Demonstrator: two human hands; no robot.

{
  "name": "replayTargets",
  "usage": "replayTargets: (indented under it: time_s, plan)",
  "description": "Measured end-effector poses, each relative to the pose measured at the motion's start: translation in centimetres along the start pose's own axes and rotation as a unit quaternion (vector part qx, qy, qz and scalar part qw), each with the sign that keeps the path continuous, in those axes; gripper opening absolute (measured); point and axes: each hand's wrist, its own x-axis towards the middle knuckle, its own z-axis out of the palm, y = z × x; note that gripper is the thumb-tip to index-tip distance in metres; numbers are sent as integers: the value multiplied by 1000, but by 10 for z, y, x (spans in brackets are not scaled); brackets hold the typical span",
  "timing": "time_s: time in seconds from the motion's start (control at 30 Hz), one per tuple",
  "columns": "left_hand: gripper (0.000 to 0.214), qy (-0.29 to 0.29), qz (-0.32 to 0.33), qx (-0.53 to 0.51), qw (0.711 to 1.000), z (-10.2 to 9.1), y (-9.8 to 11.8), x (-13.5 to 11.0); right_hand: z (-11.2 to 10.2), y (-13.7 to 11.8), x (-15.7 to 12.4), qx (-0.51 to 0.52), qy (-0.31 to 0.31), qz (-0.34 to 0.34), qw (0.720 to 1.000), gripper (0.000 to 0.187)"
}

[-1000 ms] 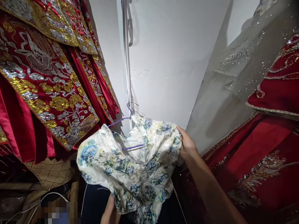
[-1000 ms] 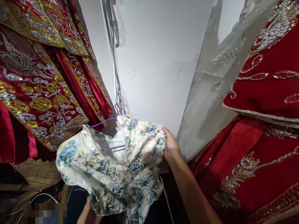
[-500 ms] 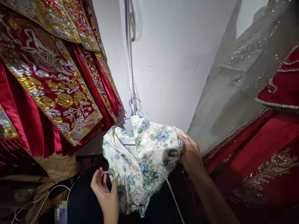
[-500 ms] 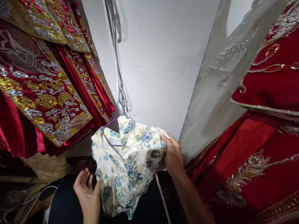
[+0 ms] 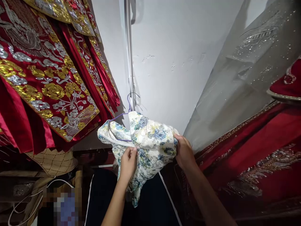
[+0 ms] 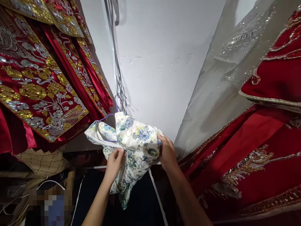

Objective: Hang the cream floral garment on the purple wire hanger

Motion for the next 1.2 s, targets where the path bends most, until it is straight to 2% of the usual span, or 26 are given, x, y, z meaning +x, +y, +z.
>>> replayTargets:
  time_s: [0.1, 0.23, 0.4, 0.47, 0.57, 0.67, 0.8, 0.93, 1.1, 1.2]
  plan:
    - [36, -4, 13, -13, 1000, 0, 1, 7, 0, -4, 0, -6, 5, 1, 1000, 31]
    - [33, -3, 0, -56, 998, 1, 7, 9, 2, -13, 1, -14, 23, 14, 1000, 29]
    - [26, 5, 12, -93, 996, 3, 24, 2, 5, -33, -5, -13, 3, 48, 999, 32]
    - [22, -16, 10, -111, 994, 2, 37, -7, 6, -41, -9, -8, -7, 64, 998, 34]
    - [17, -76, -18, -148, 986, -2, 56, -30, 8, -46, -10, -6, -17, 56, 998, 35]
    - [16, -105, -44, -172, 979, -8, 68, -54, 8, -41, -4, -5, -13, 9, 1000, 31]
    - [23, -58, -39, -177, 982, -17, 76, -74, 1, -26, 10, -15, 28, -73, 997, 25]
    - [25, -40, -27, -191, 980, -30, 82, -84, -8, -10, 21, -43, 15, -110, 993, 31]
    - [26, -133, -2, -188, 973, -40, 86, -89, -9, 7, 25, -55, 6, -107, 993, 41]
    - [27, -140, 24, -143, 980, -37, 87, -91, -8, 14, 30, -51, 7, -122, 991, 42]
